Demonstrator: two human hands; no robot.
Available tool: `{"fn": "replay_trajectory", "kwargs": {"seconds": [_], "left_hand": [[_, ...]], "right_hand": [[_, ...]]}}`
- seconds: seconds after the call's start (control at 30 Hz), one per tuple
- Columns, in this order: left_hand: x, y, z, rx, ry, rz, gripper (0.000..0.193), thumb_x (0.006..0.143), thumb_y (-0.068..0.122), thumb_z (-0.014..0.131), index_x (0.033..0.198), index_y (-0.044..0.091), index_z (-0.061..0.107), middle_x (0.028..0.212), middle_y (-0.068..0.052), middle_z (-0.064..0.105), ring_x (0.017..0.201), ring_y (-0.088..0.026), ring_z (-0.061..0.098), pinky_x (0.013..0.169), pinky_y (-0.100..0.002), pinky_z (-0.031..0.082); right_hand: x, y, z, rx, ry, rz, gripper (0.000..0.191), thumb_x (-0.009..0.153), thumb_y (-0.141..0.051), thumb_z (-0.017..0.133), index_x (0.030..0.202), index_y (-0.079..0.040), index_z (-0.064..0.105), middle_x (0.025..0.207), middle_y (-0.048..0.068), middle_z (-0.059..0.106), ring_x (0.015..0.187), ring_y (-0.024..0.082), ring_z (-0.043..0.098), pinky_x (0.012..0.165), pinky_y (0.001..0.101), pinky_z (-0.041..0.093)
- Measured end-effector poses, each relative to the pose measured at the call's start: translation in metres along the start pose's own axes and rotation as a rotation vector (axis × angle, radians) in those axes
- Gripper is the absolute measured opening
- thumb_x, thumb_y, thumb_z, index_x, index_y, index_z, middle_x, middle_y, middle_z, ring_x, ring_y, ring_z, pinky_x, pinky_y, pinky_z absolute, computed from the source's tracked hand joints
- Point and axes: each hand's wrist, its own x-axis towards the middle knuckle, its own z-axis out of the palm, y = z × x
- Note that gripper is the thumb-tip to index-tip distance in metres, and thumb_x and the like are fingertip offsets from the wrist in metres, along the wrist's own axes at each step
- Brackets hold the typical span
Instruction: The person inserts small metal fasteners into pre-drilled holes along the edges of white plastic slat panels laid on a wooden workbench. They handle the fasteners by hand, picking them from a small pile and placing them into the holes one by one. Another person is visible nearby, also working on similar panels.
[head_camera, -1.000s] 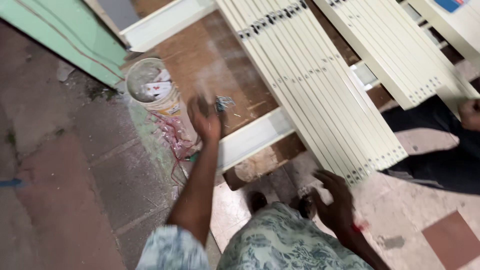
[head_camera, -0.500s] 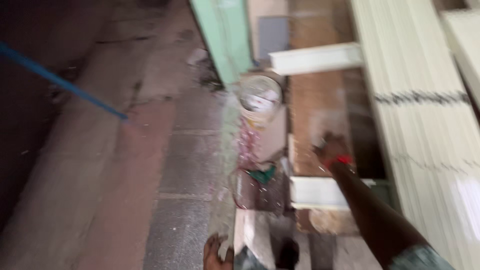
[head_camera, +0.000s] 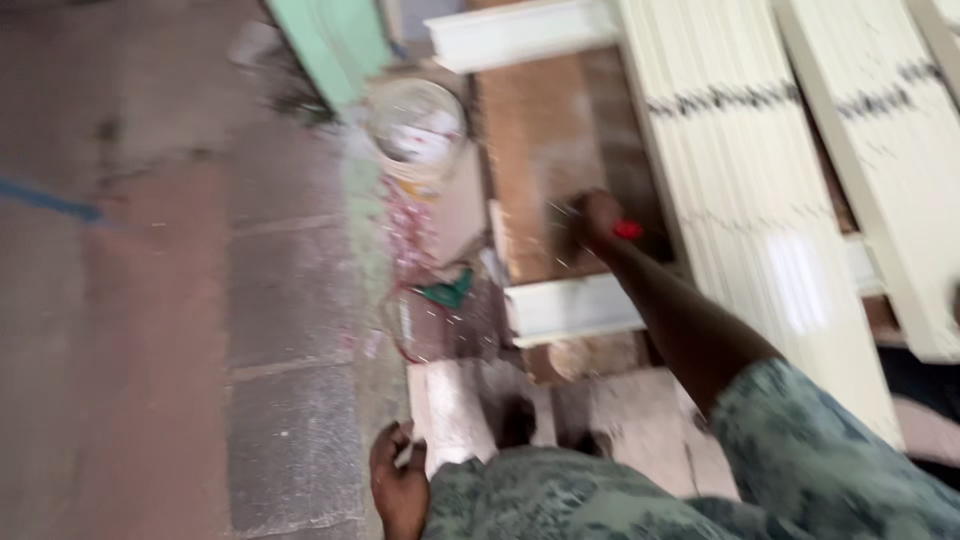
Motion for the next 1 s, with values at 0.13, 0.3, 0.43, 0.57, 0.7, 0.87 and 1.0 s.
{"fn": "replay_trajectory", "kwargs": {"seconds": [0.13,0.3,0.43,0.57,0.7,0.87,1.0], "left_hand": [[0.010,0.050,0.026,-0.148,-0.168,0.061,0.029,0.088,0.002,0.071,0.117,0.006,0.071,0.131,-0.009,0.064,0.106,-0.020,0.066,0.086,-0.034,0.058],[0.041,0.116,0.102,-0.518,-0.383,0.108,0.029,0.098,0.013,0.069,0.123,0.000,0.072,0.122,-0.012,0.073,0.112,-0.020,0.067,0.099,-0.032,0.052],[0.075,0.182,0.189,-1.003,-0.604,-0.545,0.035,0.098,0.031,0.060,0.120,0.004,0.066,0.110,-0.009,0.073,0.105,-0.024,0.068,0.095,-0.039,0.053],[0.092,0.212,0.238,-1.270,-0.617,-0.818,0.039,0.100,0.038,0.052,0.103,0.003,0.068,0.093,-0.012,0.071,0.085,-0.027,0.069,0.079,-0.039,0.060],[0.097,0.210,0.240,-1.352,-0.532,-0.868,0.022,0.102,0.023,0.058,0.095,0.003,0.064,0.087,-0.011,0.067,0.079,-0.024,0.067,0.073,-0.038,0.062],[0.095,0.195,0.214,-1.244,-0.519,-0.829,0.023,0.099,0.022,0.057,0.093,0.002,0.066,0.085,-0.012,0.069,0.081,-0.023,0.068,0.075,-0.036,0.061],[0.091,0.178,0.189,-1.189,-0.528,-0.780,0.015,0.095,0.017,0.059,0.093,0.004,0.067,0.085,-0.010,0.070,0.078,-0.023,0.068,0.075,-0.036,0.060]], "right_hand": [[-0.002,0.000,-0.021,0.339,-0.022,0.157,0.011,0.081,-0.006,0.074,0.091,-0.004,0.079,0.079,0.015,0.076,0.069,0.023,0.075,0.063,0.0378,0.060],[-0.028,0.007,-0.049,0.869,-0.240,0.135,0.014,0.084,0.002,0.070,0.095,0.007,0.075,0.078,0.016,0.072,0.066,0.025,0.072,0.060,0.0398,0.064],[-0.083,-0.007,-0.044,0.801,-0.415,0.012,0.014,0.084,-0.005,0.074,0.094,0.004,0.075,0.081,0.011,0.074,0.069,0.022,0.074,0.062,0.0377,0.065],[-0.124,-0.034,-0.043,0.322,-0.100,-0.530,0.026,0.075,-0.016,0.080,0.098,-0.004,0.080,0.086,0.012,0.078,0.076,0.024,0.074,0.067,0.0368,0.060],[-0.110,-0.032,-0.065,0.195,0.155,-0.274,0.032,0.082,-0.036,0.080,0.097,-0.008,0.079,0.093,0.013,0.078,0.079,0.025,0.077,0.070,0.0387,0.059],[-0.059,-0.024,-0.057,-0.048,-0.075,0.232,0.065,0.078,-0.067,0.082,0.090,-0.003,0.078,0.092,0.019,0.075,0.086,0.033,0.074,0.078,0.0437,0.058],[-0.028,-0.031,-0.041,-0.213,0.062,0.166,0.071,0.065,-0.064,0.089,0.094,-0.001,0.074,0.094,0.022,0.074,0.089,0.037,0.072,0.074,0.0445,0.058]]}}
